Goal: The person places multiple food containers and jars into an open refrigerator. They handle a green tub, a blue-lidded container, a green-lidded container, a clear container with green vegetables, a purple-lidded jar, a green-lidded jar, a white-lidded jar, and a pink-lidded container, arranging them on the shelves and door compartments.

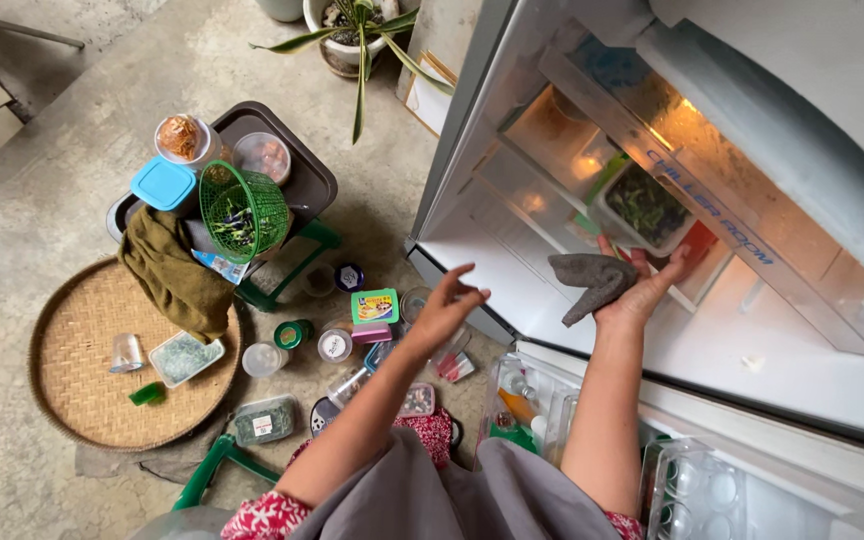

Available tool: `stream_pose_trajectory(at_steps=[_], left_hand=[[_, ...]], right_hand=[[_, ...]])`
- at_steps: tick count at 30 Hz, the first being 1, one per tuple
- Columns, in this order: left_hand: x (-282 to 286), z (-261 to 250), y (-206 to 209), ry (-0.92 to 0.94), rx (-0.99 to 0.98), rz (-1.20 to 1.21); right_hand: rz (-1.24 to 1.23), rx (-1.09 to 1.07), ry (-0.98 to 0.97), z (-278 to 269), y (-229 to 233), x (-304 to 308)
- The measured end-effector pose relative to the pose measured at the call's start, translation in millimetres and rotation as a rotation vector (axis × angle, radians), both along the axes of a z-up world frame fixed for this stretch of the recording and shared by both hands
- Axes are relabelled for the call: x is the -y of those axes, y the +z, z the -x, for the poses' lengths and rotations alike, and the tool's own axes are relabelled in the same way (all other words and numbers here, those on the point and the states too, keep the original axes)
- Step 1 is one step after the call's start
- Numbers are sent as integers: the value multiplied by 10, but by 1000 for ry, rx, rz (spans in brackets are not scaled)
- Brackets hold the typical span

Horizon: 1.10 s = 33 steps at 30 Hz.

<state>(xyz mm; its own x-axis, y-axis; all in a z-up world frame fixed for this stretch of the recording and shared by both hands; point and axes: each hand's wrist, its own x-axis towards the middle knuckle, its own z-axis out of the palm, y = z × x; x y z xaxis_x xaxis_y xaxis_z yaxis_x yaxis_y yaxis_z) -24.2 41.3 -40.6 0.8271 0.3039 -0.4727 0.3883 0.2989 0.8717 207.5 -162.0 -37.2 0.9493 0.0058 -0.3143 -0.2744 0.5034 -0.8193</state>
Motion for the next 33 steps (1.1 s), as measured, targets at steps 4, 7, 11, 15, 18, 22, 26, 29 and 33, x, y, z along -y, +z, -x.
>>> stream_pose_trajectory(at_steps=[4, 7, 11, 15, 18, 22, 26, 29, 33], left_hand=[[-167, -79, 34, 49, 50, 2], [-211, -60, 38, 54, 6, 20], [-209, -4, -9, 90, -4, 84], [-168, 47, 10, 122, 21, 90], [-39, 46, 88, 131, -7, 63], [164, -113, 264, 168, 84, 131], [343, -294, 402, 233, 247, 104], [394, -363, 463, 287, 377, 27], [377, -364, 547, 339, 455, -29]], right_hand=[[-41, 19, 90, 75, 3, 31], [-47, 55, 204, 97, 43, 31], [26, 47, 211, 161, 106, 17], [3, 80, 243, 170, 174, -41], [-8, 94, 251, 191, 142, -22], [-35, 59, 289, 187, 32, -58], [-44, 113, 232, 259, -88, -89], [-27, 61, 129, 388, -76, -137], [47, 64, 114, 657, 162, -211]])
